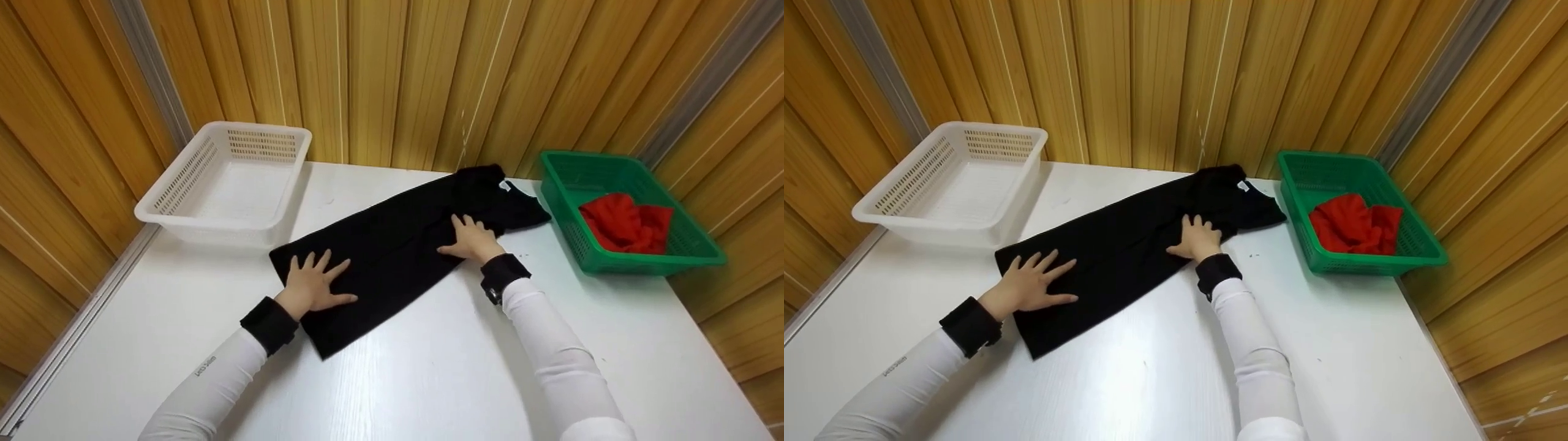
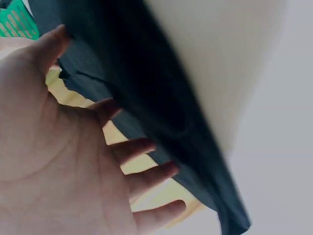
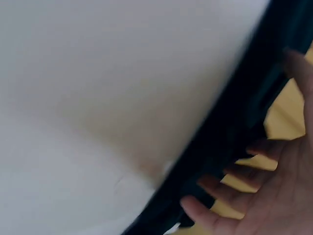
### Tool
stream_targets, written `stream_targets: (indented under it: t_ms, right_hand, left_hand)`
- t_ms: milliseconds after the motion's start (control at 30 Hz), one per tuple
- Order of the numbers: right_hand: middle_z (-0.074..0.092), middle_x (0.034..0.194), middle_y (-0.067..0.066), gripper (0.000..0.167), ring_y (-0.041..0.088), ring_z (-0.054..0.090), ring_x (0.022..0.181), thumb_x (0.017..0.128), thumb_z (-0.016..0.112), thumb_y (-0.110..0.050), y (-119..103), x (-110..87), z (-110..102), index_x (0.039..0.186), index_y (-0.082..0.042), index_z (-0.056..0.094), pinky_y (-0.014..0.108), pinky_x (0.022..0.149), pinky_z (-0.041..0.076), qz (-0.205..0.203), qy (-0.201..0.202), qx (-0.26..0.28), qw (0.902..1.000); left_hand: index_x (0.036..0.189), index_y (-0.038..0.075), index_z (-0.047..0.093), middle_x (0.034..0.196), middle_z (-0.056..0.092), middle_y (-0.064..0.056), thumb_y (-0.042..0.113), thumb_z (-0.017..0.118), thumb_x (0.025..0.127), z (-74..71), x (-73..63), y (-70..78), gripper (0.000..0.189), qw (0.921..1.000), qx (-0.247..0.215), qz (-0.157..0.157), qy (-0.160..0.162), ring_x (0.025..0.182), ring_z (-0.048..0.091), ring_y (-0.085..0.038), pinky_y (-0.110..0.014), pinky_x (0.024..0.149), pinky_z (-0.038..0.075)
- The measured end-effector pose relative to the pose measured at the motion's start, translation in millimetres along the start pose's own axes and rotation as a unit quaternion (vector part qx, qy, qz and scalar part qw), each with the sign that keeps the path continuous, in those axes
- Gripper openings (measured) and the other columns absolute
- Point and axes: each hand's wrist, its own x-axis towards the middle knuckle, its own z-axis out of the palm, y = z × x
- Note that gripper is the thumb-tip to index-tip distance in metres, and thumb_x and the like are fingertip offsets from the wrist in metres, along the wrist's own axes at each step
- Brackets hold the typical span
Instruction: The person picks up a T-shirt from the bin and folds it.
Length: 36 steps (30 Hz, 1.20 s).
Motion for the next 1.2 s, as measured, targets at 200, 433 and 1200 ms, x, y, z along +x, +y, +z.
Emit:
stream_targets:
  t_ms: [200, 433, 1200]
  right_hand:
    - [0.008, 0.169, 0.032, 0.082, 0.064, 0.022, 0.149, 0.103, 0.051, -0.05, -37.6, -2.5, 8.2, 0.167, -0.026, 0.006, 0.074, 0.115, 0.033, 0.015, -0.027, 0.056, 0.9979]
    - [-0.008, 0.169, 0.033, 0.082, 0.072, -0.004, 0.147, 0.1, 0.035, -0.072, -48.8, 5.0, 16.3, 0.166, -0.033, 0.008, 0.088, 0.112, 0.011, 0.018, -0.086, 0.065, 0.9941]
    - [0.02, 0.171, 0.02, 0.08, 0.057, 0.019, 0.154, 0.095, 0.049, -0.071, -32.1, 32.2, 9.7, 0.162, -0.028, 0.032, 0.075, 0.121, 0.02, -0.071, -0.023, 0.03, 0.9968]
  left_hand:
    - [0.163, 0.029, 0.027, 0.172, 0.02, -0.019, 0.07, 0.05, 0.096, 0.3, 7.3, -7.5, 0.082, 0.9992, -0.04, 0.008, 0.002, 0.155, 0.023, -0.051, -0.076, 0.118, 0.025]
    - [0.161, 0.03, 0.033, 0.168, 0.028, -0.022, 0.075, 0.053, 0.091, 0.6, 4.1, 4.3, 0.086, 0.9993, -0.034, 0.011, 0.009, 0.15, 0.032, -0.052, -0.075, 0.113, 0.036]
    - [0.159, 0.031, 0.038, 0.173, 0.023, -0.009, 0.071, 0.065, 0.087, -5.7, 37.4, 13.9, 0.086, 0.9719, -0.014, 0.235, -0.002, 0.16, 0.021, -0.036, -0.054, 0.132, 0.015]
